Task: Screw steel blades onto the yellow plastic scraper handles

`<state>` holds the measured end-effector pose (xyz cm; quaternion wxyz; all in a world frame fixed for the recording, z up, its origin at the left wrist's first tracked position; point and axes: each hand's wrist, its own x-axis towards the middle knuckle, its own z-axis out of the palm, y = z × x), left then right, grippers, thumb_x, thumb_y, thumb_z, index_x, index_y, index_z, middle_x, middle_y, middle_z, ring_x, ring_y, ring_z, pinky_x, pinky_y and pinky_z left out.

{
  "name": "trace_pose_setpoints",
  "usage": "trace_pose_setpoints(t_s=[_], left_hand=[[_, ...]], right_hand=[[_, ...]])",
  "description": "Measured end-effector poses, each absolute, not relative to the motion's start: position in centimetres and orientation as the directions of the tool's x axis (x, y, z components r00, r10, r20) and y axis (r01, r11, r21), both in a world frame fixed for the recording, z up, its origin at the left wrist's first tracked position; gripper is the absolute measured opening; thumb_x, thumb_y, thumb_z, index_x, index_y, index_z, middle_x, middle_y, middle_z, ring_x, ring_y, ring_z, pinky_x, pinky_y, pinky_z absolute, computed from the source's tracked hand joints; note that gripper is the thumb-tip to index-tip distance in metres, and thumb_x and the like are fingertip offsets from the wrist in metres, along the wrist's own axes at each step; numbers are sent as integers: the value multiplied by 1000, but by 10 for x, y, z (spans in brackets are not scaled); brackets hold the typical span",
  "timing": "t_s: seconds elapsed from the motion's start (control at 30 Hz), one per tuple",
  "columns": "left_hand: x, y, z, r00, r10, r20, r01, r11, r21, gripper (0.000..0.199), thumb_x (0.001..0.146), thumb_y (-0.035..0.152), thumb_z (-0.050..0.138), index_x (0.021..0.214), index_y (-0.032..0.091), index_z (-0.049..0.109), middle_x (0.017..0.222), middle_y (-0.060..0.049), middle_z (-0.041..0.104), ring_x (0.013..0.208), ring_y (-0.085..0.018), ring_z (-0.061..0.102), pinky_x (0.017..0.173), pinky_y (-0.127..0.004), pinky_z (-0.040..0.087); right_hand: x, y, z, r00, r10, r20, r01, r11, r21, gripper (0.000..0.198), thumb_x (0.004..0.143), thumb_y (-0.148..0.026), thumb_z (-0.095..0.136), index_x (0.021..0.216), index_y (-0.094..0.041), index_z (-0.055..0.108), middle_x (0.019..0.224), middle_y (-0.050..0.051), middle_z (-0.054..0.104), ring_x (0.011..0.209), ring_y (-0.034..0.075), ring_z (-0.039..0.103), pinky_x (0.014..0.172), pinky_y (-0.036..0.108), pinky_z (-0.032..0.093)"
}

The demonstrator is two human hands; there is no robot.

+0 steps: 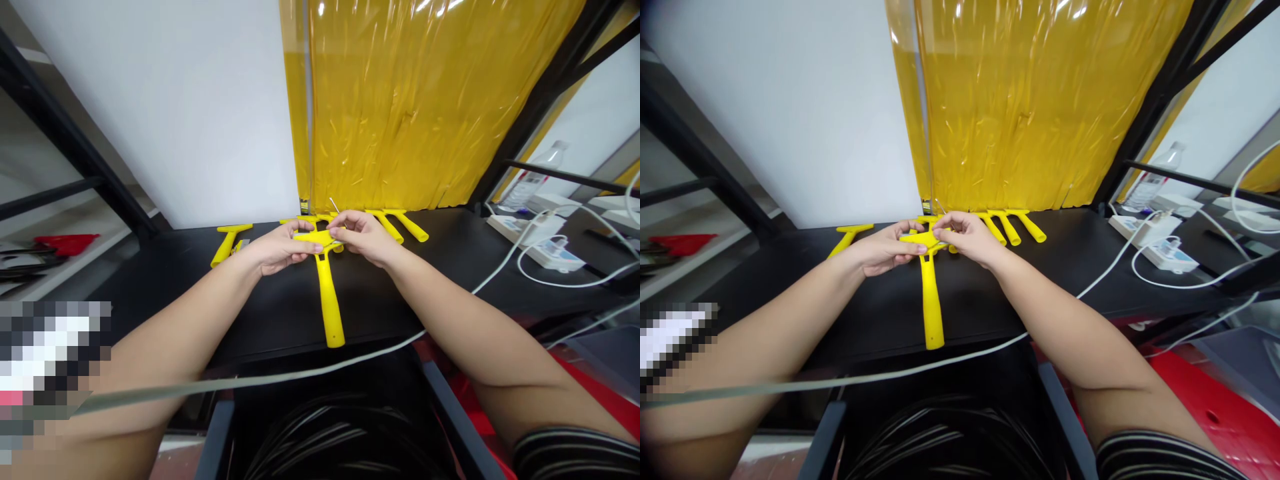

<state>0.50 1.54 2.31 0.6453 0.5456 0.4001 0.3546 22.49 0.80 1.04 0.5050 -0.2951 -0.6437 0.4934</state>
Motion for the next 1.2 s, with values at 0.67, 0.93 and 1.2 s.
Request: trace_pose_setpoints(t_s=[0.67, 0.93, 1.2], left_hand=[[12, 7, -3, 506, 784, 361, 543, -614, 572, 66, 93, 24, 68, 154, 21, 46, 117, -10, 69, 75, -17, 71, 82, -39, 60], [1, 18, 0, 680, 583, 444, 540, -809, 234, 48, 101, 29, 59, 146, 14, 62, 134, -14, 74, 119, -27, 71, 109, -43, 54], [-4, 19, 3, 783, 439, 441, 426, -895, 133, 43, 105, 29, 54, 145, 20, 64, 123, -12, 76, 108, -23, 73, 100, -40, 58]], right_hand=[[232, 32, -13, -69, 923, 377, 88, 383, -920, 24, 66, -27, 82, 75, -18, 61, 64, -4, 59, 57, 8, 49, 53, 22, 38], [236, 23, -4, -240, 959, 152, -29, 150, -988, 24, 72, -24, 81, 88, -19, 64, 67, -4, 60, 48, 6, 47, 39, 17, 22], [236, 24, 1, -144, 989, 35, -122, 18, -992, 19, 76, -8, 79, 79, -18, 63, 66, 0, 64, 60, 10, 64, 37, 13, 24]])
